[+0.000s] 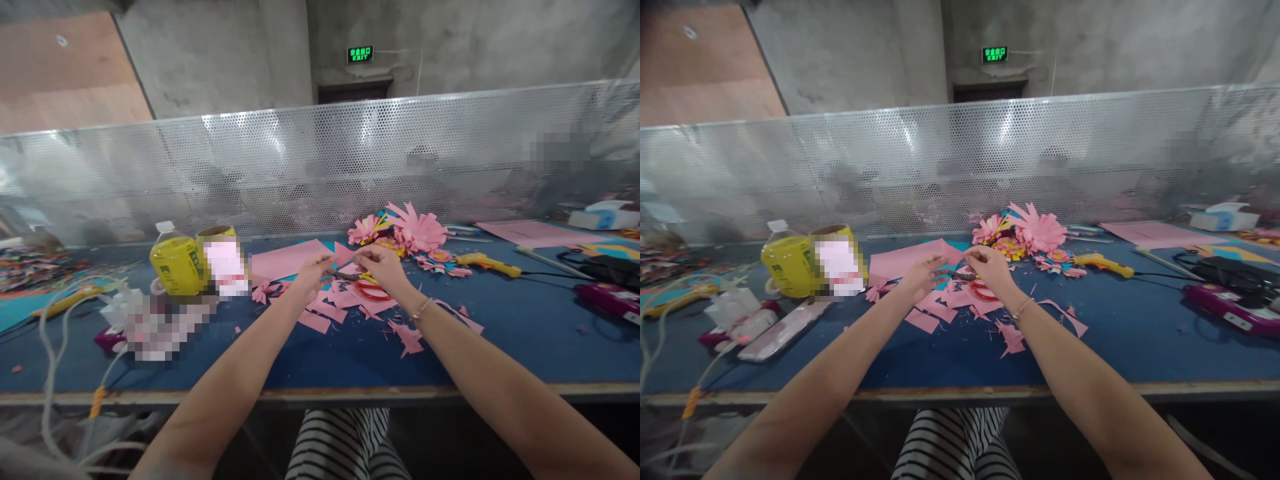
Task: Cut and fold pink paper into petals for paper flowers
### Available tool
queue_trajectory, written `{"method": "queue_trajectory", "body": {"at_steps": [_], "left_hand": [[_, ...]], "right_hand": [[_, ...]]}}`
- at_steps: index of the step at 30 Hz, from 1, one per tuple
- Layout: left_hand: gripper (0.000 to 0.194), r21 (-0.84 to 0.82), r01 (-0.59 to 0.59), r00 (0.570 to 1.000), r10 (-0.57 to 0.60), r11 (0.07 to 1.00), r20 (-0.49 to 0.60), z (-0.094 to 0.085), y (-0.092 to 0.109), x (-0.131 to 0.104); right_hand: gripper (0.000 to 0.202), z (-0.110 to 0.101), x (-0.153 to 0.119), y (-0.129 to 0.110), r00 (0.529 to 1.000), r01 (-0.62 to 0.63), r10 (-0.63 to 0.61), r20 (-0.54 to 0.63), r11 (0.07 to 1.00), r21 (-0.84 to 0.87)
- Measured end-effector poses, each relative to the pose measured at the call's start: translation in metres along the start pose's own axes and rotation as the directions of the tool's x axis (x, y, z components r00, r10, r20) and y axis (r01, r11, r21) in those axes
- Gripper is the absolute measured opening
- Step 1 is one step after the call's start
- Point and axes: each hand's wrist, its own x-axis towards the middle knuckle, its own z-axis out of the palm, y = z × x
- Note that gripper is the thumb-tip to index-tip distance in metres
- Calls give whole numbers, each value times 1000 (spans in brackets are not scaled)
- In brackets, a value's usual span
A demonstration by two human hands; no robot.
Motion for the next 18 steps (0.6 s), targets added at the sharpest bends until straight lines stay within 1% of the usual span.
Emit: {"method": "queue_trajectory", "body": {"at_steps": [2,3,4,5,7,10,12,13,15,18], "left_hand": [[11,-86,126,991,-122,988,45,1,3,-2],[11,-107,162,985,-154,981,72,2,4,-2],[7,-107,158,985,-149,982,92,3,4,-2],[4,-96,134,987,-125,986,99,3,3,-2],[12,-72,45,997,-40,996,73,3,1,1],[19,-81,-64,996,59,995,-60,0,-5,8],[17,-60,-92,995,89,994,-52,-3,-8,12],[17,-47,-107,994,105,993,-38,-5,-9,13],[21,-26,-146,989,146,989,-14,-7,-10,14],[25,-9,-184,983,183,983,-17,-7,-11,14]], "right_hand": [[9,1,-1,0,999,17,-16,29,1000,-25],[10,1,-2,0,998,35,-33,54,998,-47],[11,2,-2,1,995,58,-53,80,995,-75],[12,2,-3,1,992,82,-71,100,991,-106],[15,2,-4,2,986,133,-111,123,973,-187],[15,2,-5,2,969,226,-184,162,927,-298],[13,2,-5,1,958,264,-211,196,914,-308],[13,2,-5,0,957,262,-207,205,919,-296],[10,3,-5,1,967,215,-168,191,942,-257],[11,4,-2,4,989,71,-49,143,985,-156]]}}
